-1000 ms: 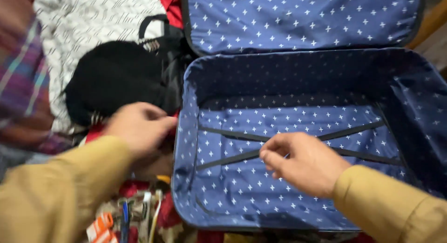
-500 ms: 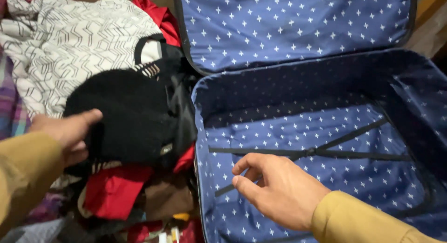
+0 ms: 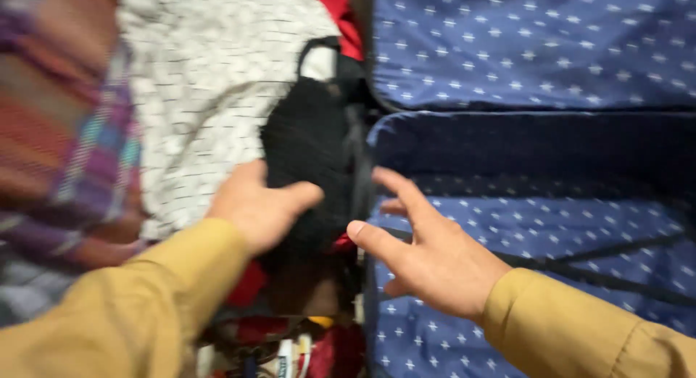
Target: The person folds a patterned white garment, a black garment, and a red garment by hand, rolling each into a compact bundle and placing them into an open blue suitcase. The person handles each item one at a time and arranges them inside the suitcase.
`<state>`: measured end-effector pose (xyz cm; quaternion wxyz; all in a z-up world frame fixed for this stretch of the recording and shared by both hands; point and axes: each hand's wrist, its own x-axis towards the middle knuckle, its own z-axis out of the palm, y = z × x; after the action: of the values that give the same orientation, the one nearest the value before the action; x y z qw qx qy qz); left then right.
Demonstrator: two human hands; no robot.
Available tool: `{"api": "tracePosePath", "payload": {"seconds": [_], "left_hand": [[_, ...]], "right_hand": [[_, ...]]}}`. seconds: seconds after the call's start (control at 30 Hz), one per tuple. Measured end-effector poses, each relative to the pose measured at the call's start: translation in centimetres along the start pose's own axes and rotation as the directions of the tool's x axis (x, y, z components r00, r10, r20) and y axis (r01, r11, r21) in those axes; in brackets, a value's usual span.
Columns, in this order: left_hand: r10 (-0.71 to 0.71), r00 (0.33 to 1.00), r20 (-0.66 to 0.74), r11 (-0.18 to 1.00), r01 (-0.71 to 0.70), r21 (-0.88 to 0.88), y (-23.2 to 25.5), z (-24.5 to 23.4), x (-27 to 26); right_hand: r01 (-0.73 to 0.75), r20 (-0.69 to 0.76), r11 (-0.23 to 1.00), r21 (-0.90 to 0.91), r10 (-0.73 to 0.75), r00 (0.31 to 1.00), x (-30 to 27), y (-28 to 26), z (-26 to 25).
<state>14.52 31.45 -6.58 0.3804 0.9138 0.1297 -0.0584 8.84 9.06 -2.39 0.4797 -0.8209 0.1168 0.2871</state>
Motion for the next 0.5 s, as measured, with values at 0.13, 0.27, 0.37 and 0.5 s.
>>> {"api": "tracePosePath", "payload": {"seconds": [0.13, 0.27, 0.37, 0.5], "left_hand": [[0.025, 0.934, 0.357, 0.992, 0.021, -0.124, 1.1, -1.9, -3.2], [-0.140, 0.775, 0.617, 0.989, 0.136, 0.053, -0.6, -4.6, -3.2], [-0.355, 0.714, 0.604, 0.929, 0.200, 0.310, -2.6, -4.9, -2.2], [-0.178, 0.940, 0.291, 0.920, 0.054, 0.389, -2.9, -4.1, -0.2]], "right_hand": [[0.193, 0.118, 0.976, 0.099, -0.204, 0.972, 0.8, -1.0, 2.5], [0.065, 0.319, 0.951, 0.303, -0.165, 0.933, 1.2, 0.4, 3.1], [0.060, 0.391, 0.969, 0.240, -0.153, 0.908, 1.1, 1.2, 3.1], [0.095, 0.326, 0.995, -0.027, -0.081, 0.942, 0.8, 0.7, 3.0]]}}
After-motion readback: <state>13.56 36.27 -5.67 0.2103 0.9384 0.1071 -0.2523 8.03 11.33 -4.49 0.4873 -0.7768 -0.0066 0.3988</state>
